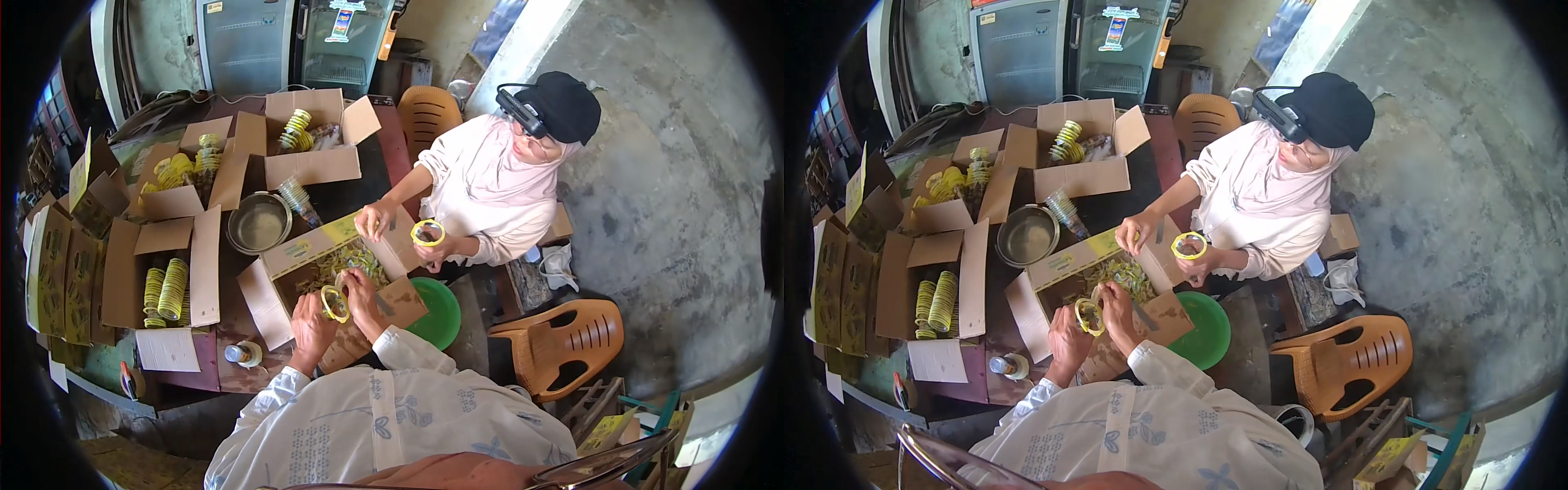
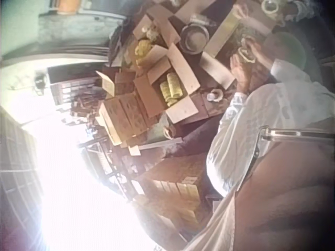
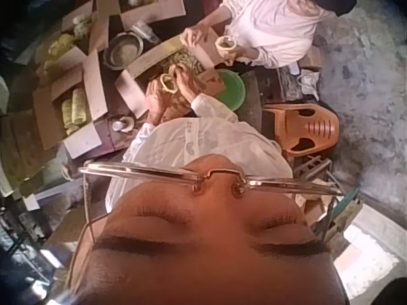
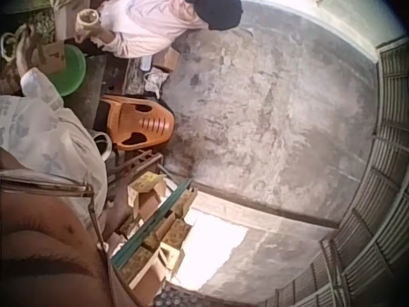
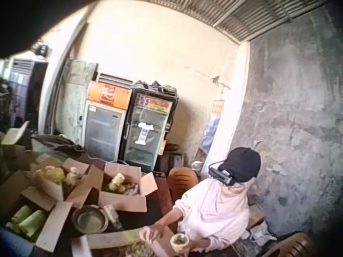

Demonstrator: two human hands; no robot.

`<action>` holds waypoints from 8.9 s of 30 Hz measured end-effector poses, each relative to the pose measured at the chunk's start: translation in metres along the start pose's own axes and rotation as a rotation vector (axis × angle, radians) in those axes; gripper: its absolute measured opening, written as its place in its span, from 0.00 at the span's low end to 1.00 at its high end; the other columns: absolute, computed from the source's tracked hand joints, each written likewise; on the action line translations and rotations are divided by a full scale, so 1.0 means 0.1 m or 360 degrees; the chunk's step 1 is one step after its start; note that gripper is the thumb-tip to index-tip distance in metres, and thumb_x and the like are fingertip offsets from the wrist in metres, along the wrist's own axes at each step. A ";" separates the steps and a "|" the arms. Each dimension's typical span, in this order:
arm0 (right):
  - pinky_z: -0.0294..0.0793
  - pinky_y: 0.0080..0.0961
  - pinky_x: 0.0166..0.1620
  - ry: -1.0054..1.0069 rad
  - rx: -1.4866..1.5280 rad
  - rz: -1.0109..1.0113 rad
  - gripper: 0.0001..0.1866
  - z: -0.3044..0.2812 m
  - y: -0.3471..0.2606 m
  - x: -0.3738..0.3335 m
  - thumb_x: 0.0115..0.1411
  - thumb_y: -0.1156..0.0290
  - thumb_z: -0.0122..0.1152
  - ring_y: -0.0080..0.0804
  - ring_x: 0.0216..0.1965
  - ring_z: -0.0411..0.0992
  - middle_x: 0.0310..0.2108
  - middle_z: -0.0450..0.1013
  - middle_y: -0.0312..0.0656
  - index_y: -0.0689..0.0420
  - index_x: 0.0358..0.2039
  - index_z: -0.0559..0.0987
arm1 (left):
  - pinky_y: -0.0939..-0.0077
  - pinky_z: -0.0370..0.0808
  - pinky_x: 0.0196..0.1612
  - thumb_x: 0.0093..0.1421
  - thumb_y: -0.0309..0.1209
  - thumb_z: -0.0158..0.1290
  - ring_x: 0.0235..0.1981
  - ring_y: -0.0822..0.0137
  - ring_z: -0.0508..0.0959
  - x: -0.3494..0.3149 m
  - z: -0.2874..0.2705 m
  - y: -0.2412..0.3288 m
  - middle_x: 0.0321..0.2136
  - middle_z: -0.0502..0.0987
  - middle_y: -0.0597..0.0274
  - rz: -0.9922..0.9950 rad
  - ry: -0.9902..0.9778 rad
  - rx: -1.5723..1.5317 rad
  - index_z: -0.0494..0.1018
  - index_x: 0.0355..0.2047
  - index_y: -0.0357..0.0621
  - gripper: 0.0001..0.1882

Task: The person applies yellow sealing bands to the lids of plastic jars and places the jars into cardboard boxes.

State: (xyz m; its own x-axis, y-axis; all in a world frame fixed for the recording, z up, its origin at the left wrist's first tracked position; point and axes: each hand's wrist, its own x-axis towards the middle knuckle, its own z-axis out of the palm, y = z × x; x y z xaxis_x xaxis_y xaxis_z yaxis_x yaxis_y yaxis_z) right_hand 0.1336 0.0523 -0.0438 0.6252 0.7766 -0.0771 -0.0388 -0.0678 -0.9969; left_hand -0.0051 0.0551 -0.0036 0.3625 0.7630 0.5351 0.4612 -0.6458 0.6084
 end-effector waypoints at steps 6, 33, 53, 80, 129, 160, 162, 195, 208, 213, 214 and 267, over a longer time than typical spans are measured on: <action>0.64 0.25 0.30 0.0069 0.0025 -0.0002 0.12 -0.09 -0.14 -0.07 0.68 0.66 0.57 0.19 0.24 0.61 0.21 0.65 0.33 0.61 0.31 0.75 | 0.55 0.74 0.37 0.40 0.23 0.66 0.32 0.46 0.75 0.01 0.01 0.07 0.29 0.74 0.49 0.0087 -0.0026 -0.0031 0.71 0.37 0.36 0.22; 0.74 0.40 0.33 -0.0229 -0.0995 -0.0675 0.06 -0.60 -0.67 0.00 0.54 0.69 0.69 0.48 0.28 0.77 0.28 0.77 0.48 0.58 0.27 0.81 | 0.58 0.78 0.44 0.45 0.28 0.73 0.44 0.44 0.81 -0.02 -0.20 0.04 0.42 0.77 0.45 -0.0280 -0.0227 -0.0652 0.60 0.52 0.38 0.39; 0.72 0.41 0.36 -0.0796 -0.1305 -0.1104 0.09 -0.56 -0.64 -0.24 0.59 0.70 0.64 0.48 0.35 0.74 0.30 0.73 0.46 0.59 0.32 0.73 | 0.56 0.78 0.42 0.47 0.31 0.67 0.38 0.45 0.80 -0.02 -0.18 0.16 0.34 0.78 0.46 -0.0112 -0.0457 -0.0123 0.71 0.42 0.37 0.24; 0.71 0.41 0.43 -0.0733 -0.1439 -0.1174 0.06 -0.48 -0.77 -0.35 0.60 0.70 0.60 0.43 0.39 0.73 0.34 0.72 0.42 0.57 0.34 0.74 | 0.56 0.72 0.50 0.41 0.30 0.70 0.43 0.47 0.75 -0.11 -0.26 0.07 0.38 0.75 0.50 -0.0019 -0.0512 -0.0042 0.69 0.46 0.36 0.32; 0.70 0.44 0.47 -0.0121 -0.1885 -0.0547 0.16 -1.24 0.37 -0.24 0.53 0.68 0.72 0.48 0.44 0.73 0.40 0.73 0.46 0.57 0.41 0.78 | 0.70 0.79 0.53 0.58 0.20 0.63 0.50 0.65 0.78 -0.25 -0.20 -0.17 0.51 0.72 0.55 -0.0702 -0.0236 -0.1470 0.56 0.63 0.41 0.37; 0.76 0.36 0.36 -0.0096 -0.0803 -0.0773 0.12 -0.79 -0.13 -0.50 0.55 0.83 0.62 0.44 0.32 0.76 0.35 0.73 0.47 0.59 0.41 0.80 | 0.61 0.79 0.49 0.55 0.23 0.60 0.49 0.52 0.80 -0.32 -0.19 0.03 0.48 0.78 0.57 -0.0317 -0.0248 -0.0344 0.83 0.42 0.47 0.13; 0.76 0.35 0.36 -0.0074 -0.0802 -0.0885 0.16 -0.69 -0.34 -0.65 0.54 0.84 0.64 0.43 0.32 0.75 0.35 0.73 0.45 0.56 0.43 0.81 | 0.59 0.78 0.49 0.54 0.24 0.61 0.47 0.51 0.80 -0.32 -0.18 0.02 0.42 0.80 0.54 -0.0232 -0.0224 -0.0163 0.83 0.42 0.48 0.14; 0.74 0.37 0.34 -0.0156 -0.0985 -0.0871 0.09 -0.57 -0.20 -0.35 0.56 0.81 0.63 0.45 0.31 0.75 0.32 0.73 0.45 0.59 0.39 0.82 | 0.60 0.77 0.32 0.54 0.25 0.60 0.31 0.54 0.81 -0.17 -0.21 0.07 0.31 0.76 0.59 -0.0264 -0.0269 -0.0194 0.84 0.40 0.50 0.12; 0.73 0.36 0.37 -0.0255 -0.1402 -0.1400 0.15 -0.58 -0.47 -0.67 0.50 0.81 0.67 0.40 0.34 0.71 0.31 0.68 0.40 0.57 0.41 0.82 | 0.63 0.78 0.35 0.55 0.26 0.61 0.33 0.56 0.80 -0.13 -0.31 0.04 0.32 0.75 0.60 -0.0209 -0.0297 -0.0038 0.83 0.39 0.49 0.11; 0.73 0.36 0.36 -0.0295 -0.1537 -0.1433 0.15 -0.57 -0.37 -0.64 0.51 0.81 0.66 0.40 0.33 0.71 0.31 0.67 0.40 0.58 0.41 0.81 | 0.64 0.78 0.32 0.53 0.27 0.61 0.34 0.59 0.79 -0.12 -0.32 0.04 0.31 0.73 0.63 -0.0031 -0.0319 0.0176 0.83 0.36 0.52 0.10; 0.73 0.36 0.36 -0.0317 -0.1579 -0.1425 0.14 -0.56 -0.36 -0.64 0.52 0.80 0.64 0.40 0.34 0.71 0.31 0.67 0.41 0.58 0.42 0.81 | 0.65 0.79 0.32 0.53 0.27 0.61 0.34 0.59 0.79 -0.11 -0.31 0.04 0.30 0.73 0.63 0.0006 -0.0296 0.0196 0.83 0.36 0.52 0.10; 0.73 0.31 0.28 -0.0078 -0.0908 -0.1161 0.13 -0.52 -0.56 -0.73 0.51 0.84 0.67 0.36 0.26 0.73 0.28 0.70 0.40 0.57 0.38 0.82 | 0.38 0.53 0.64 0.52 0.31 0.65 0.53 0.55 0.75 -0.14 -0.20 0.03 0.34 0.79 0.64 -0.0158 -0.0137 -0.0029 0.83 0.34 0.50 0.08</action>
State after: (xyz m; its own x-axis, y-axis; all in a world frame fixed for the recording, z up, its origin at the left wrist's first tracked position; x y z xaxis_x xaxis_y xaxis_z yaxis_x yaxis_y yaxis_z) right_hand 0.1304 -0.0332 0.0187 0.3099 0.7728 0.5538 0.7489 0.1604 -0.6429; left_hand -0.0248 0.0420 0.0024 0.3841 0.8223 0.4199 0.4840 -0.5666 0.6668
